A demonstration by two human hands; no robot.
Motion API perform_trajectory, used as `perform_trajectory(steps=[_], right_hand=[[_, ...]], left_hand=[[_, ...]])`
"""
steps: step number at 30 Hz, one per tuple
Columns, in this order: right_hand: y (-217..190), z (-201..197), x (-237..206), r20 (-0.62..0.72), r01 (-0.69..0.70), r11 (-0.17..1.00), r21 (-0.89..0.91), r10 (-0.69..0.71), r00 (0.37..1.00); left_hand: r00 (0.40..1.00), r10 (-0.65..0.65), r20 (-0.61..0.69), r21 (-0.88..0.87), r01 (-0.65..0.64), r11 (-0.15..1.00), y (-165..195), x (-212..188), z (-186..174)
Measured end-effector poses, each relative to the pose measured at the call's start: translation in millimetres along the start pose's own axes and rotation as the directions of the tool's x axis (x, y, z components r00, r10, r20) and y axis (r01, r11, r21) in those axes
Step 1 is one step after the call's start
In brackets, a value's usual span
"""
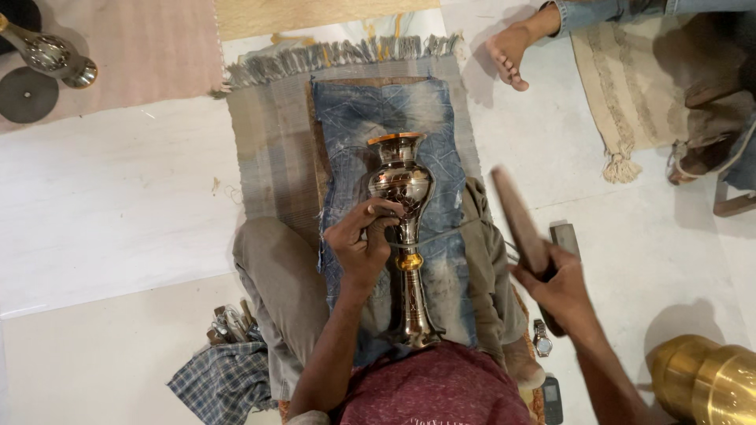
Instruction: The person sits on the floor and repeatedly strikes a brass vase-shaped vessel with a wooden mallet while holding a small punch tool against the metal surface, shaping and decorating the vessel, and occasionally repositioning it on the cloth-covered work board.
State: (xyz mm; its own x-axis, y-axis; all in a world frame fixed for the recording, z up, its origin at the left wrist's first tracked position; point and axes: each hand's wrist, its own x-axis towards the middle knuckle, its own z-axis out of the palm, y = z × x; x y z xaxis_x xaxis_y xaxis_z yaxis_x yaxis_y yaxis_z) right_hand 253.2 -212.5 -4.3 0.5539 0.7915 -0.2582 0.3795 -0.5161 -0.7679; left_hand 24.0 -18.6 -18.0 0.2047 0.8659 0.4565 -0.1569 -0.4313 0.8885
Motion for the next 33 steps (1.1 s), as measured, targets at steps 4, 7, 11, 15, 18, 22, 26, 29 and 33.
perform_trajectory(steps=[4,7,11,15,18,22,26,29,33], right_hand=[[-53.1,-28.7,14.1,0.081,0.477,0.877,-0.062,-0.472,0.878],[-109.2,-43.7,18.3,0.202,0.592,0.785,-0.183,-0.560,0.804],[-184.2,-47.6,47.8,0.360,0.767,0.612,-0.190,-0.684,0.635],[-237.8,-42.6,60.8,0.667,0.777,0.106,-0.621,-0.450,0.594],[-259.7,-34.9,56.8,0.601,0.796,0.232,-0.559,-0.548,0.582],[-274.5,-26.5,55.5,0.674,0.684,-0.088,-0.724,-0.305,0.674],[-281.4,-24.7,58.0,0.652,0.745,0.145,-0.651,-0.396,0.647],[-284.7,-23.5,59.5,0.688,0.732,-0.001,-0.682,-0.341,0.641],[-283.8,-20.8,59.4,0.681,0.767,0.109,-0.633,-0.392,0.618]], left_hand=[[0.996,0.026,0.089,-0.078,-0.019,0.997,-5.6,8.5,-7.4],[0.995,-0.009,0.100,-0.082,0.017,0.997,-5.6,8.4,-10.1],[0.992,-0.101,0.079,-0.148,0.112,0.983,0.0,5.5,-5.9],[0.998,-0.062,0.004,-0.124,0.062,0.990,9.5,5.5,1.3],[0.992,-0.087,-0.089,0.023,0.089,0.996,17.5,1.1,7.3],[0.967,-0.122,-0.224,0.042,0.134,0.990,24.4,-7.8,14.5],[0.943,-0.131,-0.305,-0.007,0.136,0.991,21.6,-12.5,20.4],[0.942,-0.112,-0.316,-0.094,0.086,0.992,14.6,-15.2,24.0],[0.946,-0.090,-0.312,-0.098,0.062,0.993,2.8,-20.3,26.6]])
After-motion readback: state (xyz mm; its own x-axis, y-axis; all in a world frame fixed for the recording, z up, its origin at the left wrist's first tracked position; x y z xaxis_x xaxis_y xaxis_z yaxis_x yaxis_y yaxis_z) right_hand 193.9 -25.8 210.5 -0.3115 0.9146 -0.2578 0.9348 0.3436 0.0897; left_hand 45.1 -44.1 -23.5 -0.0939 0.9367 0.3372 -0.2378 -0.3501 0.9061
